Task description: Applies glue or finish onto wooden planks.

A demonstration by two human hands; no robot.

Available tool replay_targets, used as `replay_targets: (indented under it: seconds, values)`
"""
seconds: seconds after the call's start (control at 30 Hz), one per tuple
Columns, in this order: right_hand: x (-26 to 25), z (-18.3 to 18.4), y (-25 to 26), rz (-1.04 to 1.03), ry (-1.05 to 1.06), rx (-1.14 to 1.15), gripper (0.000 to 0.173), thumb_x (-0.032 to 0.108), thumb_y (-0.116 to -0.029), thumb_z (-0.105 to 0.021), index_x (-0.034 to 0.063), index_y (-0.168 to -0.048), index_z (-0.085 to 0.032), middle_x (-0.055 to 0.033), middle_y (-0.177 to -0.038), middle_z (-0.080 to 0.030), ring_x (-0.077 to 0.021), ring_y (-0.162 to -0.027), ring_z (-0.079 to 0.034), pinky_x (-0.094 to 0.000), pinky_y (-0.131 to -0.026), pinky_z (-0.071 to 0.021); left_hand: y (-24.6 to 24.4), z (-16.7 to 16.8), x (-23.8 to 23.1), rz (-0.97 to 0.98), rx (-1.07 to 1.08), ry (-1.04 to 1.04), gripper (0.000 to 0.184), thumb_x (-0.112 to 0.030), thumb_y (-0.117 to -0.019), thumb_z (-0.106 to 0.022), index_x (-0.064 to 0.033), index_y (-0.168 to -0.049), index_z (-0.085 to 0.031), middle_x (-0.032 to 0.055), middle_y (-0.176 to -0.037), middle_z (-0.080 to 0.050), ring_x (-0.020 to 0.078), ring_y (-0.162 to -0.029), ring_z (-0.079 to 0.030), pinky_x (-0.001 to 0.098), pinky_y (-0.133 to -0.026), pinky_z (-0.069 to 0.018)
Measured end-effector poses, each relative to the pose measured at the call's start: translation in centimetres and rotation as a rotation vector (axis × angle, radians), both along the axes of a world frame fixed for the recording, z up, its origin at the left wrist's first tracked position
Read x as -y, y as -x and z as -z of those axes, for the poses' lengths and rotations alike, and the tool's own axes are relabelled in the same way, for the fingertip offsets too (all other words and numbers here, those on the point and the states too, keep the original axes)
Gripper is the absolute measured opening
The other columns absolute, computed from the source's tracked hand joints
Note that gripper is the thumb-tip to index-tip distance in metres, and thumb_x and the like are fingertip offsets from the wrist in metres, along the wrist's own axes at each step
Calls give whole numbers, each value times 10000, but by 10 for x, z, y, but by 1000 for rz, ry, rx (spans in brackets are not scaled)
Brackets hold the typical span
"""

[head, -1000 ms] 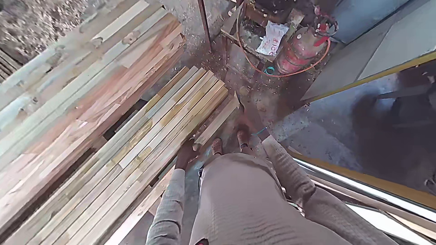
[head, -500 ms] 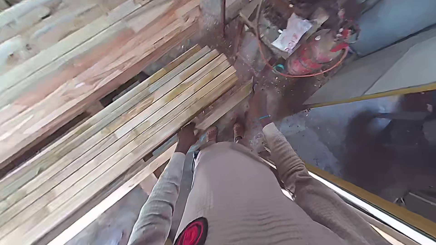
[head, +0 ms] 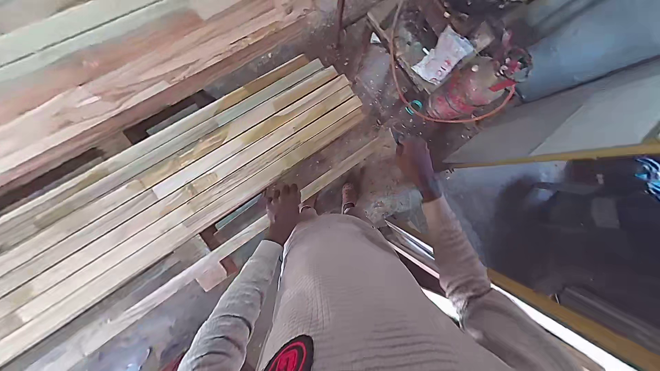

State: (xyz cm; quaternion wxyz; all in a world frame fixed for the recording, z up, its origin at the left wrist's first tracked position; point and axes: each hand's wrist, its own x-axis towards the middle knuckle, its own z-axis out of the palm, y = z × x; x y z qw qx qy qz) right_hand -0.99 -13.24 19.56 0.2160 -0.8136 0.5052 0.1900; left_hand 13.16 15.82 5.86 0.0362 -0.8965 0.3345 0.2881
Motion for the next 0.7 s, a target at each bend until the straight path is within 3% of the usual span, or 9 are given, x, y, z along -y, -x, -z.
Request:
replay_targets:
  seconds: [0.07,0.13,0.27,0.37,0.43,0.53,0.6,0.63,0.7]
  values:
    - [34,14,-2,-50,-18,-113,287,158,-1030,-550,-34,-1200,-680,-264,-1235,-659,-436,-1207,-615,-617,-1001,-485,0,2,-1,24,-2,-11,360,-121,-956,-613,-73,-1313,-628,200,-1299,-651,425,-1241,-607,637,-960,-506]
    - [44,52,5,-140,102,-49,239,190,-936,-635,0,-1063,-704,-249,-1080,-691,-442,-1046,-670,-643,-837,-541,0,3,-3,65,37,-11,355,-107,-942,-633,-55,-1294,-626,196,-1291,-650,410,-1235,-616,627,-949,-517]
    - [-21,37,-19,-124,-45,-137,220,156,-927,-661,-25,-1051,-661,-261,-1111,-648,-424,-1022,-668,-600,-815,-554,5,11,-15,70,121,125,308,-144,-990,-591,-25,-1271,-634,221,-1268,-661,431,-1208,-632,616,-970,-507]
    - [-62,32,-19,-202,-179,-129,196,181,-939,-649,4,-1009,-696,-230,-1006,-679,-408,-972,-673,-604,-797,-537,-3,11,-22,18,-17,140,368,-192,-981,-635,-2,-1295,-617,251,-1282,-643,462,-1217,-612,652,-962,-503]
    - [-72,34,-7,-156,-303,74,273,210,-1010,-607,31,-1181,-725,-177,-946,-707,-310,-815,-680,-514,-752,-557,-26,8,-16,25,-178,103,442,-259,-830,-801,-2,-1159,-653,252,-1140,-672,476,-1102,-645,684,-857,-520]
    - [-102,40,14,208,-514,448,348,278,-1088,-525,59,-1344,-614,-111,-776,-641,-140,-483,-521,-278,-446,-453,-52,22,-18,-48,-468,68,642,-393,-764,-890,-45,-1260,-676,249,-1241,-665,475,-1210,-597,713,-955,-472]
    - [-130,57,17,396,-560,603,377,278,-1075,-553,89,-1400,-572,-117,-862,-688,-140,-527,-577,-275,-448,-483,-56,25,-23,-83,-516,52,710,-407,-749,-903,-38,-1298,-645,272,-1243,-651,485,-1194,-601,715,-953,-473]
    - [-142,67,15,397,-518,620,417,269,-1062,-584,108,-1445,-546,-125,-992,-732,-176,-655,-677,-324,-548,-569,-60,27,-27,-72,-510,50,721,-432,-734,-906,-64,-1295,-642,259,-1216,-663,476,-1165,-617,714,-933,-487]
    - [-171,97,11,247,-300,626,483,204,-1017,-658,124,-1478,-537,-154,-1227,-699,-268,-943,-712,-463,-800,-605,-68,30,-45,-26,-519,27,770,-507,-701,-910,-117,-1301,-628,225,-1157,-692,447,-1101,-658,715,-886,-514]
